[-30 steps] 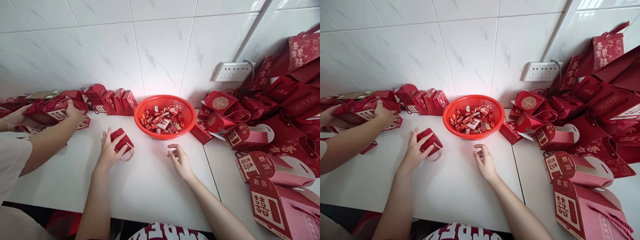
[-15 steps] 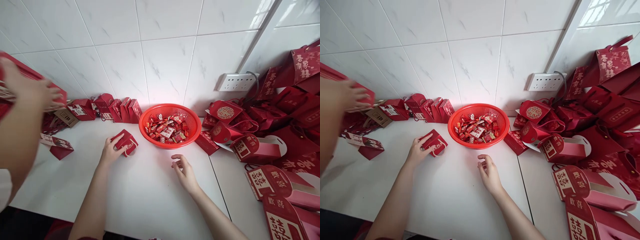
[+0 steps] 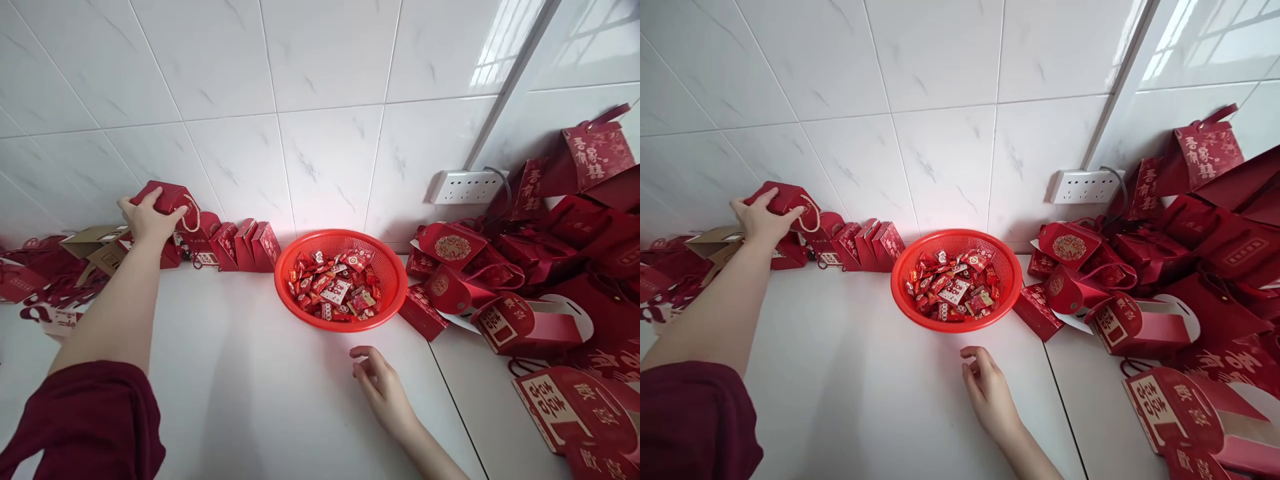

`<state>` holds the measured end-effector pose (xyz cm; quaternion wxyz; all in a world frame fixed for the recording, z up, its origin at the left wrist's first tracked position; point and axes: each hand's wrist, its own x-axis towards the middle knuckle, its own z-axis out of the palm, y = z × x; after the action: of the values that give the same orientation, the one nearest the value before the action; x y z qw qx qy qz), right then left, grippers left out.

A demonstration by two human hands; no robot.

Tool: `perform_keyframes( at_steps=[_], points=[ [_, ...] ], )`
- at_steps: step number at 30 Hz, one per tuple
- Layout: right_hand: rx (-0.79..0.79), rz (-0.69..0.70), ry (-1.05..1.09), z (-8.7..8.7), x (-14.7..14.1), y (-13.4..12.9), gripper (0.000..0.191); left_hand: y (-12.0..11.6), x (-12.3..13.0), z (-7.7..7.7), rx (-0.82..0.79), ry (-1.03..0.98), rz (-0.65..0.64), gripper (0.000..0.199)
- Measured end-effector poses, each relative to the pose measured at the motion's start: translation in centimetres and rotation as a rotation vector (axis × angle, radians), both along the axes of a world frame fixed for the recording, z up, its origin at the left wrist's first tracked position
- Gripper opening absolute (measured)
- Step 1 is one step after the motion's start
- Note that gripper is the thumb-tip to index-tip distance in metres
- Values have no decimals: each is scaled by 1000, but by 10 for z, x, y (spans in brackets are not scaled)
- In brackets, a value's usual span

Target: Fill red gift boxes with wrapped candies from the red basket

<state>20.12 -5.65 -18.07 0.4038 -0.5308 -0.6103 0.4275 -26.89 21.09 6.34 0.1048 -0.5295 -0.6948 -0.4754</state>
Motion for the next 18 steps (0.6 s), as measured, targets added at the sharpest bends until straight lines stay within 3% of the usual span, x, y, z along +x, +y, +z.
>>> perform_keyframes(
  at_steps=[3, 6, 12, 15, 18],
  points=[
    [-8, 0, -22, -6, -1, 4, 24, 29, -11, 1, -116, -85, -7, 97],
    [-19, -5, -27, -11, -1, 8, 24, 47, -17, -10, -196, -156, -29, 114],
    [-39, -14, -25, -12, 0, 12, 22, 56, -17, -54, -188, -190, -53, 143],
    [-37, -25, -18, -9, -1, 12, 20, 57, -13, -76, -173, -210, -21, 147],
    [-32, -42, -19, -8, 0, 12, 18, 61, -6, -84, -113, -226, 16, 144]
  ],
)
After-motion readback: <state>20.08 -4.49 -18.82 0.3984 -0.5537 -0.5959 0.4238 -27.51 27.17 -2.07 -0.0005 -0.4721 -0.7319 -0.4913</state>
